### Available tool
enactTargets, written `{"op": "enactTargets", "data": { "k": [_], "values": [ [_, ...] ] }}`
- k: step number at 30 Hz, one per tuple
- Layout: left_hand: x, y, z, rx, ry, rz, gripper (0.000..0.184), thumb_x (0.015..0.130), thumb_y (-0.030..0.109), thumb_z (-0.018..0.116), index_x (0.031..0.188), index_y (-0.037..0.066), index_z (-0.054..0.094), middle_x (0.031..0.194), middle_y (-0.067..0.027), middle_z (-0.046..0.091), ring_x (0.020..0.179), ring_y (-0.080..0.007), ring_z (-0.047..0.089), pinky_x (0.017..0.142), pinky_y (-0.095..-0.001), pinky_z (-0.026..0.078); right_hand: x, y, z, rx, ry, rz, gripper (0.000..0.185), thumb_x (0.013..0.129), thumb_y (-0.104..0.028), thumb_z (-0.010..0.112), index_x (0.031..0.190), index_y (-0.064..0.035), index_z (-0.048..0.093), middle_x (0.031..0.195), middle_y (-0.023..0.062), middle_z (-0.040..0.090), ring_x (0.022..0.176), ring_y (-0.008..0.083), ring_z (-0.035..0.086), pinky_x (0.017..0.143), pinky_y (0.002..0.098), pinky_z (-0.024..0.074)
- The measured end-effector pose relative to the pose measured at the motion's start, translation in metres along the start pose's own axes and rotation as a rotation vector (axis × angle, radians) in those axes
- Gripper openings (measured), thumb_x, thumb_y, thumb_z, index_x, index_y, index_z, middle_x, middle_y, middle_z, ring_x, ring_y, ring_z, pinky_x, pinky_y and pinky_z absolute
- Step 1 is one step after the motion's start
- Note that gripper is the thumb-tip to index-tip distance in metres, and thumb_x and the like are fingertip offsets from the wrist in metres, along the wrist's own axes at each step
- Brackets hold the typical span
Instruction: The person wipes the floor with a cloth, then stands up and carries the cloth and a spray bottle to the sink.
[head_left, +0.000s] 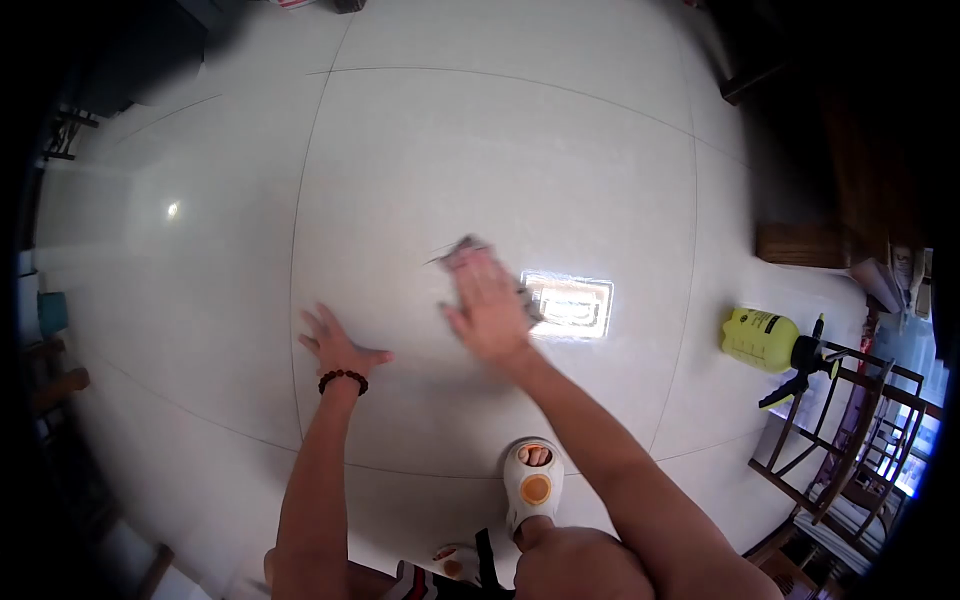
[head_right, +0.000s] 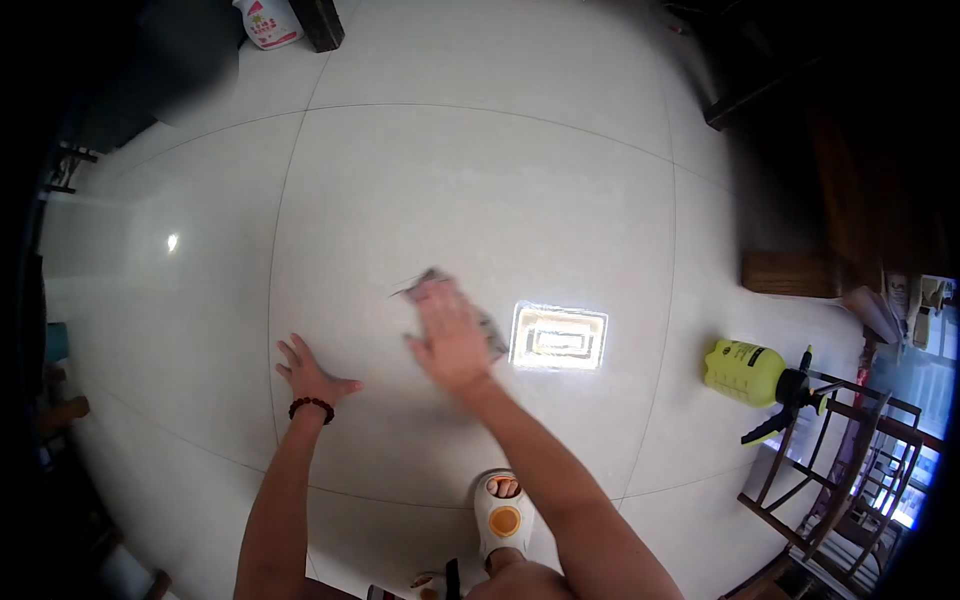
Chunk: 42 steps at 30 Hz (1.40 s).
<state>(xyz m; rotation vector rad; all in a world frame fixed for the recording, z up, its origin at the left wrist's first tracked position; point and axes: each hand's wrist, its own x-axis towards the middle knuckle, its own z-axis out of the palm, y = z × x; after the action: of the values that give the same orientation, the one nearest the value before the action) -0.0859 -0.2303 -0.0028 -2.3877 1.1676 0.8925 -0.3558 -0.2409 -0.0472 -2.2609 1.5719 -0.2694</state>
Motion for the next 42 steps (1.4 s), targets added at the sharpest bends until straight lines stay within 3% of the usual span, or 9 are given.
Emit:
{"op": "enactTargets", "data": {
  "k": [11, 15, 21, 25, 30, 31, 34, 37, 42],
  "values": [
    [0.013, -0.005, 0.012, 0.071, 0.060, 0.082, 0.173, 0.050, 0.049, 0.108, 0.171, 0.003, -0.008, 0.178, -0.0298, -0.006, 0.162, -0.0562, 0.003, 0.133, -0.0620, 0.015, -0.181, 0.272, -0.088, -0.174, 0.112, 0.851, 0.094, 0.107, -0.061, 0.047, 0.169, 0.0058, 0.021, 0.176, 0.0302, 0.019, 0.165, 0.0483, 0.010, 0.132, 0.0578, 0.0140],
    [0.022, -0.007, 0.019, 0.097, 0.094, 0.115, 0.173, 0.050, 0.046, 0.108, 0.171, 0.004, -0.008, 0.178, -0.0290, -0.008, 0.162, -0.0574, 0.002, 0.133, -0.0620, 0.017, -0.124, 0.217, -0.067, -0.162, 0.334, 0.662, 0.097, 0.099, -0.055, 0.066, 0.165, 0.0055, 0.029, 0.172, 0.0295, 0.028, 0.161, 0.0499, 0.021, 0.130, 0.0608, 0.0197],
    [0.050, -0.045, 0.045, 0.111, 0.223, 0.178, 0.170, 0.051, 0.043, 0.108, 0.172, 0.013, -0.008, 0.180, -0.0205, -0.010, 0.159, -0.0618, 0.002, 0.129, -0.0625, 0.031, -0.023, 0.056, -0.026, -0.050, 0.087, 0.374, 0.105, 0.103, -0.073, 0.044, 0.165, 0.0093, 0.029, 0.177, 0.0274, 0.019, 0.166, 0.0441, 0.009, 0.133, 0.0586, 0.0089],
    [0.008, -0.002, 0.004, 0.063, 0.002, 0.012, 0.166, 0.056, 0.046, 0.105, 0.170, 0.001, -0.006, 0.178, -0.0276, -0.005, 0.164, -0.0492, 0.008, 0.134, -0.0600, 0.014, 0.015, -0.045, 0.006, 0.104, -0.099, 0.151, 0.102, 0.105, -0.073, 0.040, 0.169, 0.0059, 0.022, 0.179, 0.0230, 0.012, 0.167, 0.0390, 0.003, 0.134, 0.0550, 0.0045],
    [0.053, -0.054, 0.063, 0.268, 0.407, 0.297, 0.152, 0.062, 0.051, 0.100, 0.169, -0.004, 0.008, 0.179, -0.0244, 0.010, 0.165, -0.0417, 0.015, 0.135, -0.0534, 0.016, 0.044, -0.126, 0.038, 0.138, -0.216, -0.062, 0.094, 0.109, -0.066, 0.036, 0.170, 0.0036, 0.019, 0.180, 0.0202, 0.010, 0.168, 0.0353, 0.002, 0.135, 0.0524, 0.0033],
    [0.051, -0.055, 0.063, 0.377, 0.621, 0.370, 0.148, 0.065, 0.052, 0.099, 0.170, -0.003, 0.011, 0.178, -0.0241, 0.013, 0.165, -0.0403, 0.018, 0.135, -0.0514, 0.020, 0.046, -0.130, 0.041, 0.112, -0.188, -0.073, 0.091, 0.110, -0.064, 0.035, 0.170, 0.0033, 0.020, 0.180, 0.0199, 0.012, 0.168, 0.0345, 0.003, 0.135, 0.0521, 0.0034],
    [-0.021, -0.015, -0.010, 0.131, 0.113, 0.172, 0.137, 0.070, 0.054, 0.095, 0.171, 0.005, 0.017, 0.178, -0.0209, 0.020, 0.163, -0.0368, 0.025, 0.131, -0.0494, 0.032, 0.027, -0.094, 0.037, 0.130, -0.147, -0.028, 0.086, 0.110, -0.060, 0.040, 0.169, 0.0013, 0.024, 0.179, 0.0195, 0.017, 0.167, 0.0340, 0.009, 0.135, 0.0526, 0.0090],
    [-0.013, -0.052, -0.001, -0.022, 0.180, 0.304, 0.130, 0.071, 0.051, 0.096, 0.171, 0.012, 0.022, 0.178, -0.0174, 0.022, 0.160, -0.0376, 0.031, 0.126, -0.0505, 0.041, -0.030, -0.032, -0.001, 0.143, -0.007, 0.202, 0.088, 0.102, -0.056, 0.061, 0.166, -0.0029, 0.034, 0.175, 0.0209, 0.028, 0.164, 0.0392, 0.021, 0.131, 0.0547, 0.0216],
    [-0.025, -0.104, 0.047, -0.134, 0.343, 0.502, 0.129, 0.066, 0.042, 0.102, 0.169, 0.011, 0.031, 0.177, -0.0230, 0.022, 0.160, -0.0421, 0.029, 0.128, -0.0518, 0.036, -0.178, 0.110, -0.041, -0.135, 0.171, 0.668, 0.092, 0.099, -0.055, 0.065, 0.165, 0.0003, 0.035, 0.173, 0.0270, 0.029, 0.162, 0.0489, 0.020, 0.130, 0.0585, 0.0211]
  ]
}}
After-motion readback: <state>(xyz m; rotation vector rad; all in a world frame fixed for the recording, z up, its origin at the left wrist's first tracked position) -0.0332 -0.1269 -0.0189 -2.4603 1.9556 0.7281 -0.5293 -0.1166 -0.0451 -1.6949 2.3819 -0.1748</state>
